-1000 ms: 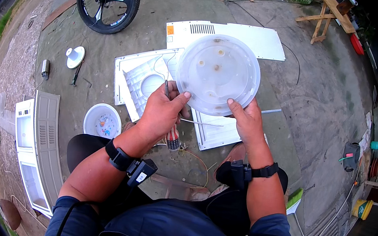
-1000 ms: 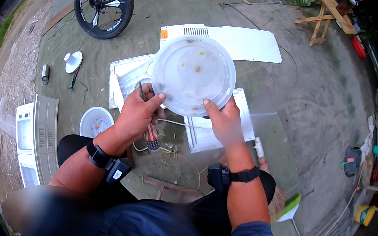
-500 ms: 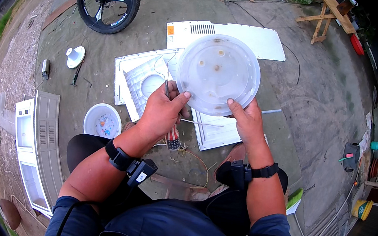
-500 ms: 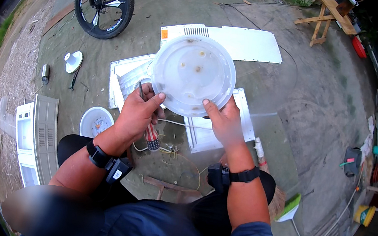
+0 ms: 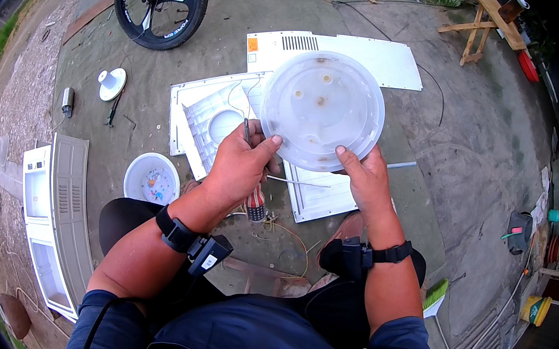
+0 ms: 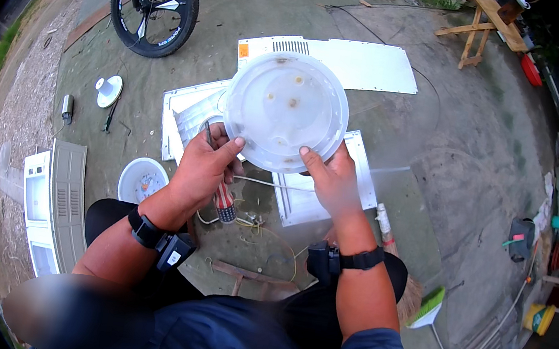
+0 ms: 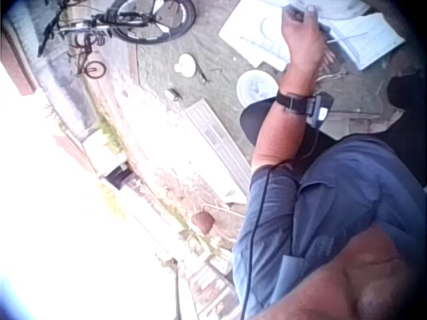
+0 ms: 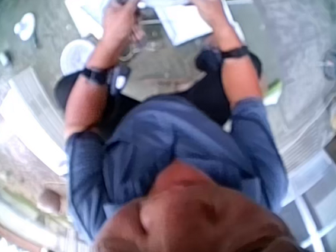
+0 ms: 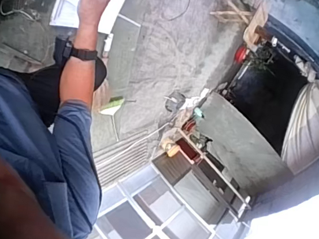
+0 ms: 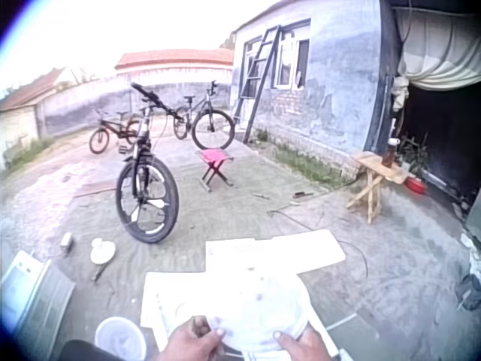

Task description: The person disassembles a white plastic ventilator unit by using a screwdriver to remove screws and prying apart internal components.

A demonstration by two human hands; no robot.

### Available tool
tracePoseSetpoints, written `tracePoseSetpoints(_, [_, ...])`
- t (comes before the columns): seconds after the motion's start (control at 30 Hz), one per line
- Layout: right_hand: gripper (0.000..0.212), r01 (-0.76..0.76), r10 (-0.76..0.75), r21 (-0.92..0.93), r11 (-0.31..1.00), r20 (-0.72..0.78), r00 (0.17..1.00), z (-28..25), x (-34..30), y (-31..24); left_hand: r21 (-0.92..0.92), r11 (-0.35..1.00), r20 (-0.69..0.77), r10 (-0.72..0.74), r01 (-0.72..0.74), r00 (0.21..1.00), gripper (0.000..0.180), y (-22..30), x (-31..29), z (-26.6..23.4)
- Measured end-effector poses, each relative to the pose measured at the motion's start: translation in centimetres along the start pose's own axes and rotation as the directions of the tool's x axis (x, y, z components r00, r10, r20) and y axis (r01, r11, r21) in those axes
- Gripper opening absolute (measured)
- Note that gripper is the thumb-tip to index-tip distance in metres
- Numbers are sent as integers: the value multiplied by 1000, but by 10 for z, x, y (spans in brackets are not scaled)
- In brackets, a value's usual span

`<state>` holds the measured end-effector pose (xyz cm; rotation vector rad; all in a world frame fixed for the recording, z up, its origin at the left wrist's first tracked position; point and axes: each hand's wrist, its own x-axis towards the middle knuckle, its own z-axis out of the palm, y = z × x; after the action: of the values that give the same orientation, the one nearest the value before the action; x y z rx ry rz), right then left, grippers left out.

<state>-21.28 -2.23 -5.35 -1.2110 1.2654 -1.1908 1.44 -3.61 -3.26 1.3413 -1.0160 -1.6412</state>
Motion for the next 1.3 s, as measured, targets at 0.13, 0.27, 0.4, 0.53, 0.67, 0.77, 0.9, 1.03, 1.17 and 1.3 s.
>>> tracePoseSetpoints(0.13, [50, -18, 18, 2, 1000, 5, 1000, 1, 0, -3, -7, 1000, 1, 3, -3, 1000, 25, 1, -1, 0])
tracePoseSetpoints(0.27, [50, -44, 43, 24, 999, 13, 999, 0, 0, -2, -7, 1000, 1, 4, -4, 1000, 26, 3, -2, 1])
tracePoseSetpoints(0.4, [50, -18, 18, 13, 1000, 11, 1000, -1, 1, 0, -6, 1000, 6, 4, -4, 1000, 26, 3, -1, 1])
tracePoseSetpoints(0.53, [50, -52, 52, 8, 999, 25, 998, 0, 0, -4, -11, 1000, 0, 14, -14, 1000, 26, 1, -1, 0])
tracePoseSetpoints(0.67, [51, -26, 26, -12, 1000, 19, 999, -1, 1, 0, -10, 1000, -2, 12, -12, 1000, 26, 0, 0, -1])
tracePoseSetpoints(0.77, [51, -12, 12, -4, 1000, 17, 1000, -1, 1, 1, -12, 1000, -2, 10, -10, 1000, 26, -1, 1, -1])
tracePoseSetpoints(0.9, [51, -69, 69, 4, 998, 29, 997, 0, 0, -3, -12, 1000, -17, 8, -8, 1000, 26, 0, -1, -1])
tracePoseSetpoints(1.03, [52, -67, 66, 19, 998, 30, 997, -1, 1, 0, -12, 1000, -11, 16, -16, 1000, 26, 1, -1, 0])
tracePoseSetpoints(1.17, [52, -65, 63, 47, 997, 27, 998, 0, 1, 1, -9, 1000, -11, 18, -18, 1000, 26, 0, -1, 0])
tracePoseSetpoints(1.3, [52, -55, 54, 47, 997, 23, 998, 1, 1, 2, -10, 1000, -9, 6, -6, 1000, 26, -1, 0, -2])
